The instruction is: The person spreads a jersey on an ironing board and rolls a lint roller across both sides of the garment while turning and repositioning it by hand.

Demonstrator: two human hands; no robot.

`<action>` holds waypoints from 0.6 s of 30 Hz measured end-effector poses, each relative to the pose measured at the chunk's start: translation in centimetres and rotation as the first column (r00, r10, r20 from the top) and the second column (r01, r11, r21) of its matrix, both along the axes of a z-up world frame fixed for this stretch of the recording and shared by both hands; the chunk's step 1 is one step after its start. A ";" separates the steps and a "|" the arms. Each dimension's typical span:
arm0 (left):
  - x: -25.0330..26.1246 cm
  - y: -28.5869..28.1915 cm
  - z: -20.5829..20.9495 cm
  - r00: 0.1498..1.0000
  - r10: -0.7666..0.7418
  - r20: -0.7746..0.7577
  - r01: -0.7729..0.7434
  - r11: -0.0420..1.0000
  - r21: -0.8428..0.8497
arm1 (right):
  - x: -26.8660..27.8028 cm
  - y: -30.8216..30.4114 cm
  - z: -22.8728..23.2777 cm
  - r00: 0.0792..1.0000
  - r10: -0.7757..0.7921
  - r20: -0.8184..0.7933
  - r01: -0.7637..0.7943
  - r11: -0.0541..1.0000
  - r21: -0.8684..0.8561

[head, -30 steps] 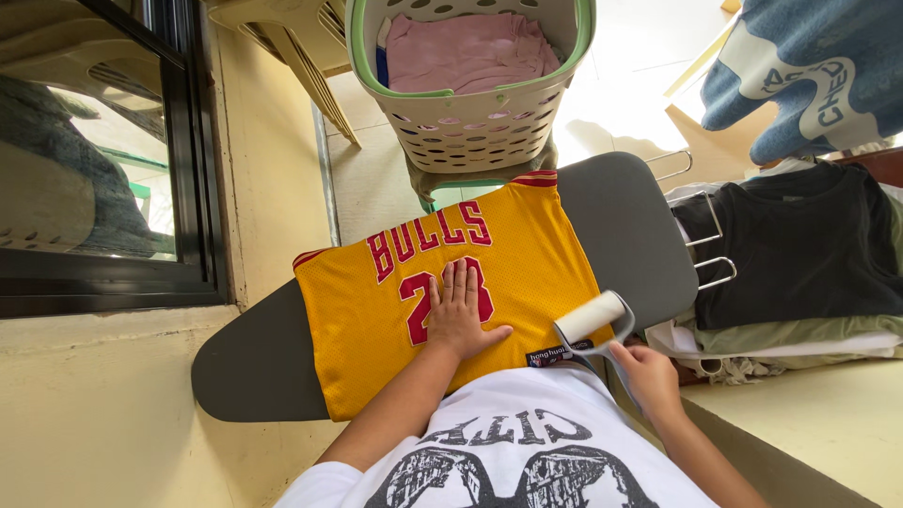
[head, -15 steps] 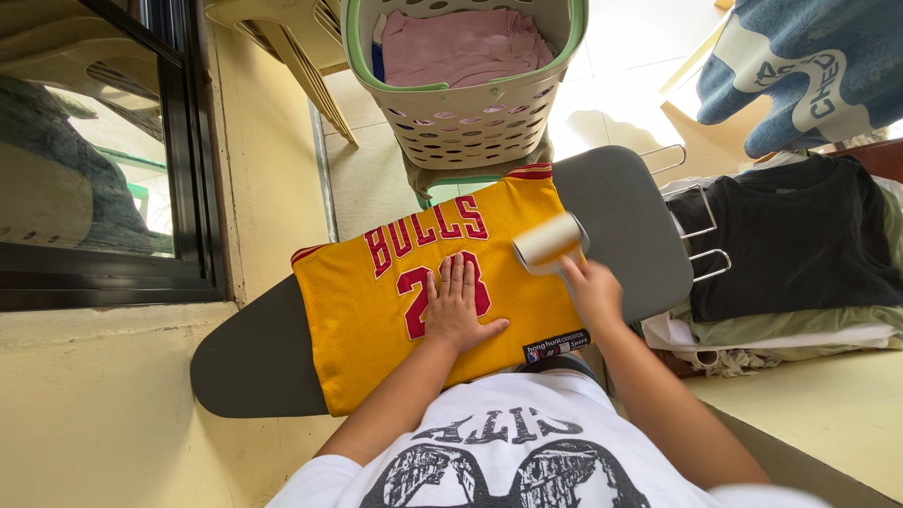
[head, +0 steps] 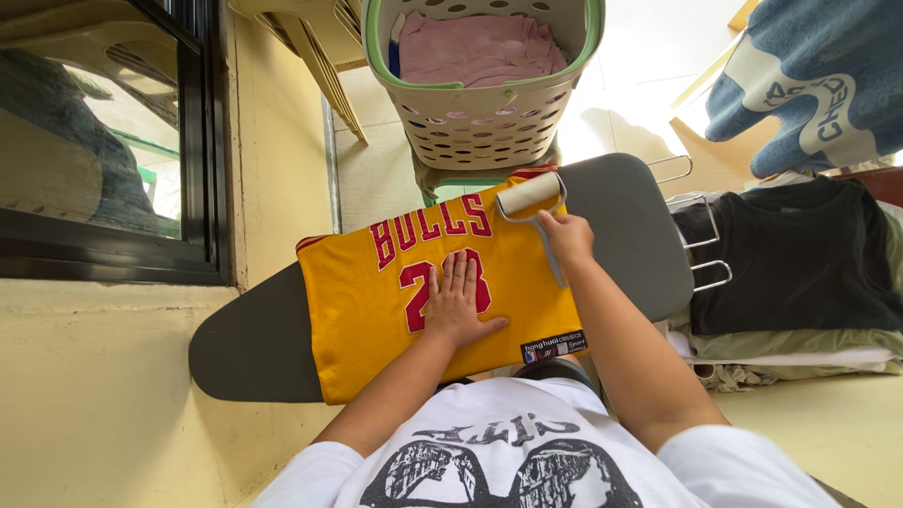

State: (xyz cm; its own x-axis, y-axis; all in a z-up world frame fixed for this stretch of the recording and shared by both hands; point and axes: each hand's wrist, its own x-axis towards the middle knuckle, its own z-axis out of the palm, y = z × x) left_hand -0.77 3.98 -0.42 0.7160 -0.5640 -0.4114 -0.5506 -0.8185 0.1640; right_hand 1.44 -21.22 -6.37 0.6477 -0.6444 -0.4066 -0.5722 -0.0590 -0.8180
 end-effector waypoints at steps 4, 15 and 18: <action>0.1 0.0 0.4 0.999 0.006 -0.032 -0.005 1.000 0.023 | -4.6 -2.8 -0.9 0.937 0.199 -0.287 -0.188 0.980 0.065; 0.0 0.4 -0.4 1.000 0.005 0.031 -0.005 1.000 -0.002 | -4.0 -3.4 -1.0 0.623 0.573 -0.532 -0.673 0.740 0.009; -0.4 1.2 -0.9 0.984 0.175 -0.031 -0.173 0.984 0.050 | 1.0 2.6 0.5 0.668 0.582 -0.464 -0.661 0.750 -0.012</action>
State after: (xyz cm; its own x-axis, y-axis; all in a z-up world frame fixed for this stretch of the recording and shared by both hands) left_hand -1.12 5.16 -1.31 0.7861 -0.4119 -0.4607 -0.3939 -0.9084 0.1401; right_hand 2.49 -18.58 -5.86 0.7203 -0.2346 -0.6527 -0.6222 -0.6345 -0.4586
